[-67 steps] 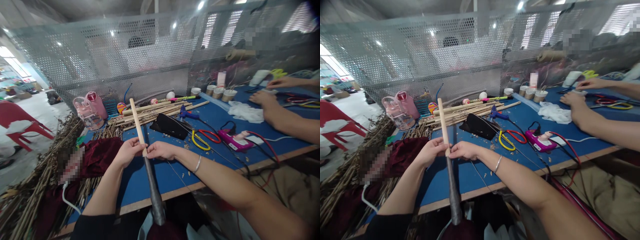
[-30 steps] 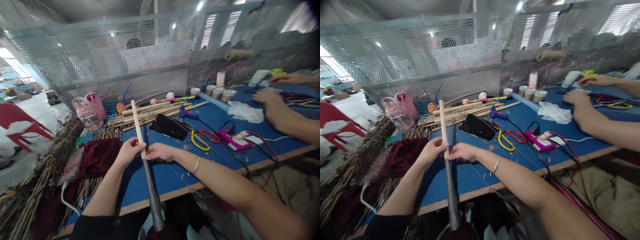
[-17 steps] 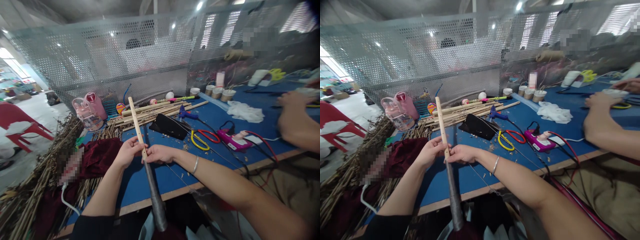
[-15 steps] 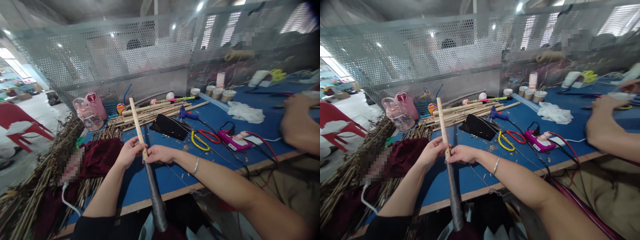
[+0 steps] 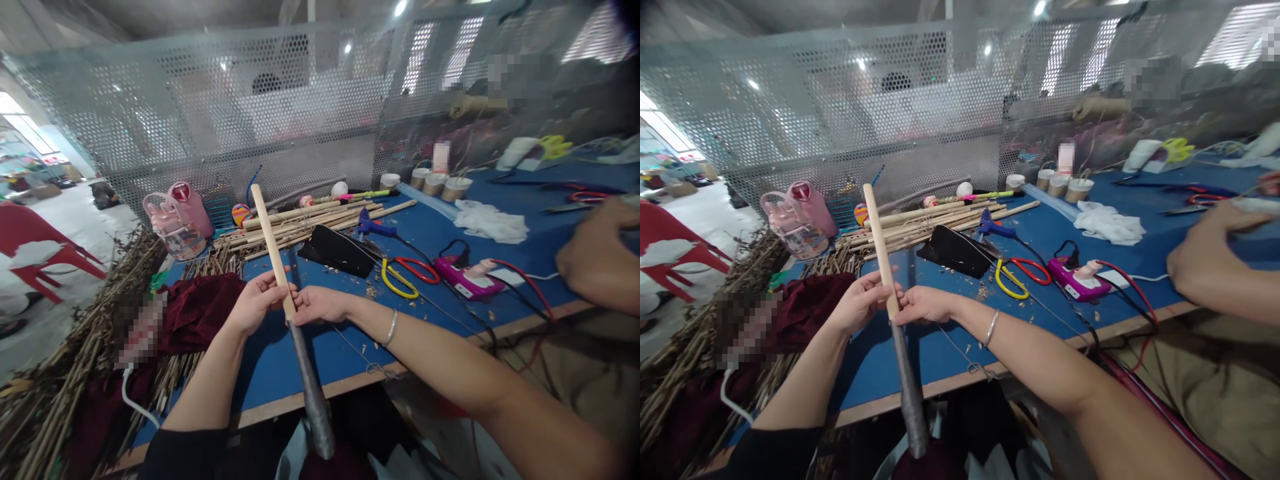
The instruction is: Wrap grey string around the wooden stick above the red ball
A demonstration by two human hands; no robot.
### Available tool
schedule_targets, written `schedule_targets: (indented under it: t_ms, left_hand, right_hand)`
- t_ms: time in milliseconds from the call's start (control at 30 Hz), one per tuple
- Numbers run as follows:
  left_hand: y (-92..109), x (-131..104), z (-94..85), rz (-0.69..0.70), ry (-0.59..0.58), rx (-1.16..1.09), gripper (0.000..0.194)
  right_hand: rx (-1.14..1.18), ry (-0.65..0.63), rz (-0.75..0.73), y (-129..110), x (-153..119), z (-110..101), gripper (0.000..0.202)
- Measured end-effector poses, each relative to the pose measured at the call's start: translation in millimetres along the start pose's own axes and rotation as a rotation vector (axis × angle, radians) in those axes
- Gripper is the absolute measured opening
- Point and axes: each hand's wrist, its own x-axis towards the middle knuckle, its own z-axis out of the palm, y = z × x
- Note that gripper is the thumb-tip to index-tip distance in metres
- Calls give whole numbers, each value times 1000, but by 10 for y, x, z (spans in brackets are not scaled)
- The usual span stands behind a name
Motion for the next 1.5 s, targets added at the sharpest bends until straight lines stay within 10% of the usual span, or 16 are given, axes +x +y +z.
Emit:
schedule_targets:
  t_ms: [200, 467, 767, 1033, 1300, 1500]
  left_hand:
    - [-82, 39, 20, 52, 141, 162, 31]
    - [35, -10, 10, -49, -114, -15, 49]
    - [-12, 12, 25, -2, 115, 226, 40]
    - [41, -59, 48, 29, -70, 33, 59]
    - [30, -40, 84, 75, 110, 236, 43]
    - [79, -80, 81, -18, -91, 95, 64]
  right_hand:
    - [-41, 70, -24, -22, -11, -7, 36]
    - [25, -33, -35, -9, -7, -11, 39]
    - [-18, 22, 3, -18, -10, 7, 36]
    - [27, -30, -12, 19, -8, -13, 41]
    - [-50, 6, 14, -13, -24, -26, 38]
    - [41, -46, -55, 6, -7, 4, 39]
